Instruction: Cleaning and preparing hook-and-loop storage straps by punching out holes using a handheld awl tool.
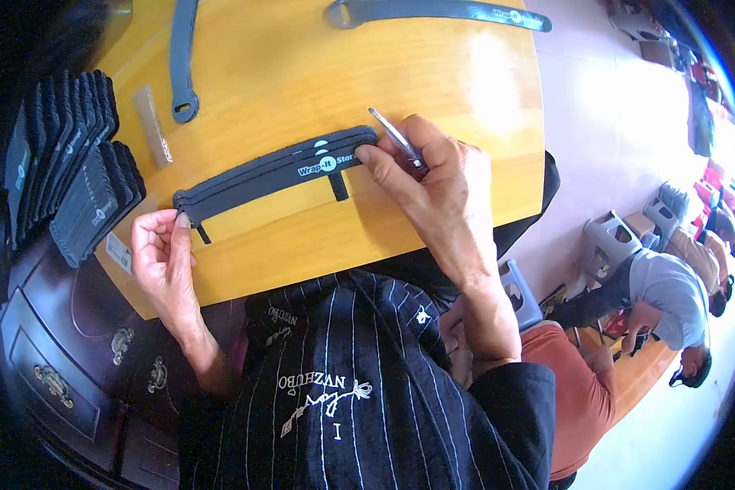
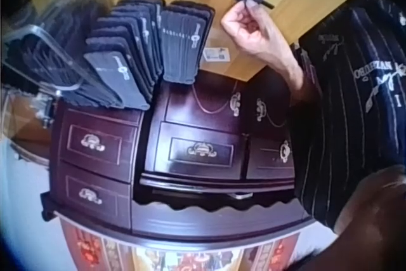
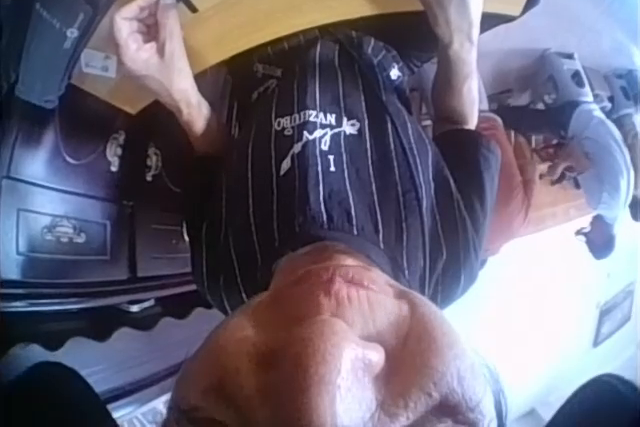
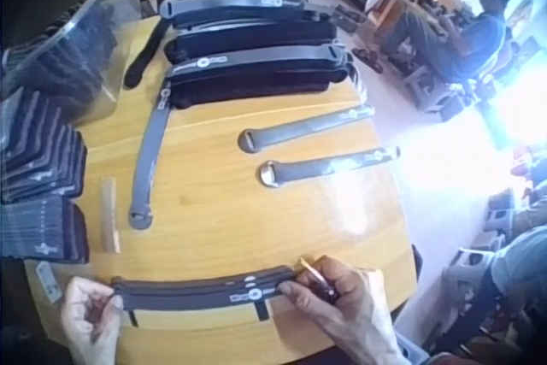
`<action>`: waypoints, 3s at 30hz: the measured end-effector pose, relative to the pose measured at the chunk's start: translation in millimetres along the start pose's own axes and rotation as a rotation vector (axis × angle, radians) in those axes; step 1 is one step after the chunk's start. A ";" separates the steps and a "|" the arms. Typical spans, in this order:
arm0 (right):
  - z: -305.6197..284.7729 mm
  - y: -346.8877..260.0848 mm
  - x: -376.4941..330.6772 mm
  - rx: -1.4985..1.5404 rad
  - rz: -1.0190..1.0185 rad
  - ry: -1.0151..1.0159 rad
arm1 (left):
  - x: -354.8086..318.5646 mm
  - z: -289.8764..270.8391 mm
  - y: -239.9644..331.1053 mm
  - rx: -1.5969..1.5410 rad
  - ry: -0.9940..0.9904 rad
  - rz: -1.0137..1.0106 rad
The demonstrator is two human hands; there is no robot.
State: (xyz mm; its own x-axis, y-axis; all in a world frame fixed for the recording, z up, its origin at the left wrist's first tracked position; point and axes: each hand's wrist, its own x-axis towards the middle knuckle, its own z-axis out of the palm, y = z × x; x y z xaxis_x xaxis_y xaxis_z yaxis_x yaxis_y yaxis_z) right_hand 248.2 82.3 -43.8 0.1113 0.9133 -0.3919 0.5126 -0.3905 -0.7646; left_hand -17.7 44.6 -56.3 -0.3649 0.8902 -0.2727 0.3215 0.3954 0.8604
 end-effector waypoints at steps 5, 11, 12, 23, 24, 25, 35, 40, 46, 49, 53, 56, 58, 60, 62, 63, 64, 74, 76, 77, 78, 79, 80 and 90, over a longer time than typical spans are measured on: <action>4.1 0.9 -1.6 0.040 -0.023 0.051 | -0.5 0.3 -0.8 0.007 -0.007 0.014; 2.0 1.9 2.7 0.173 -0.024 0.013 | 1.1 0.5 3.4 0.014 -0.038 0.052; -1.4 -5.0 3.4 0.120 0.031 -0.006 | 2.7 0.5 4.1 0.053 -0.048 0.067; -10.7 -16.7 11.0 -0.061 0.026 -0.111 | 10.7 -25.7 15.2 -0.120 -0.351 -0.284; -12.0 -20.5 6.1 -0.142 0.000 -0.071 | 4.4 -25.5 12.5 -0.152 -0.268 -0.231; -12.9 -23.9 2.0 -0.224 -0.025 -0.030 | -0.6 -24.6 12.2 -0.187 -0.185 -0.178; 36.1 -34.0 9.7 -0.397 -0.288 -0.114 | 11.0 10.9 12.0 -0.433 -0.425 -0.074; 37.5 -35.4 13.9 -0.333 -0.242 -0.104 | 7.3 6.4 12.2 -0.387 -0.388 -0.143; -11.5 -21.9 33.4 0.055 -0.206 -0.118 | 2.9 5.4 15.2 -0.382 -0.425 -0.116; -40.1 -30.4 52.5 -0.413 -0.436 0.282 | -4.1 8.4 17.6 -0.340 -0.398 -0.039; -40.9 -6.9 79.3 -0.539 -0.470 0.409 | -22.5 24.6 30.7 -0.188 -0.340 0.127; -38.7 1.2 72.0 -0.296 -0.505 0.348 | -36.8 33.1 26.5 -0.172 -0.406 0.242; -42.3 0.6 52.9 -0.152 -0.374 0.274 | -41.8 38.9 27.2 -0.194 -0.443 0.275; -42.2 -7.6 17.3 -0.229 -0.269 0.208 | -44.8 40.2 20.4 -0.202 -0.465 0.317; -34.9 -10.0 -16.7 -0.263 -0.238 0.056 | -54.1 46.8 18.2 -0.333 -0.392 0.219; -28.4 -6.6 -31.4 -0.221 -0.295 0.010 | -56.4 49.2 23.1 -0.400 -0.369 0.187; -21.2 -3.6 -43.8 -0.179 -0.348 -0.033 | -55.8 49.4 24.5 -0.396 -0.375 0.177; -18.3 -4.2 -50.0 -0.340 -0.266 -0.201 | -37.0 -6.2 1.5 -0.383 -0.300 0.083; -16.0 0.1 -49.9 -0.329 -0.272 -0.188 | -36.3 -14.2 -10.3 -0.375 -0.293 0.069; -18.2 1.2 -48.9 -0.319 -0.243 -0.182 | -35.0 -15.3 -12.7 -0.430 -0.314 0.044; -20.1 1.4 -47.5 -0.309 -0.214 -0.177 | -33.9 -17.1 -14.1 -0.483 -0.334 0.020; -20.9 -0.9 -45.8 -0.238 -0.196 -0.164 | -32.4 -20.0 -15.1 -0.491 -0.356 0.002; -21.6 1.2 -46.3 -0.164 -0.150 -0.178 | -33.7 -22.1 -16.0 -0.475 -0.342 -0.001; -13.9 2.1 -38.7 0.150 -0.024 -0.168 | -24.7 -22.9 -15.3 -0.400 -0.274 0.010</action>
State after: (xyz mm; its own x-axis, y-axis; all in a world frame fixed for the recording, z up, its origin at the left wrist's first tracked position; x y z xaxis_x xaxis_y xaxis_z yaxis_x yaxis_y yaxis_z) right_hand 256.8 47.7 -23.1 -0.0495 0.8952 -0.4429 0.3794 -0.3933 -0.8374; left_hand -33.5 11.3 -52.8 -0.1025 0.9417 -0.3204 -0.0571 0.3160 0.9470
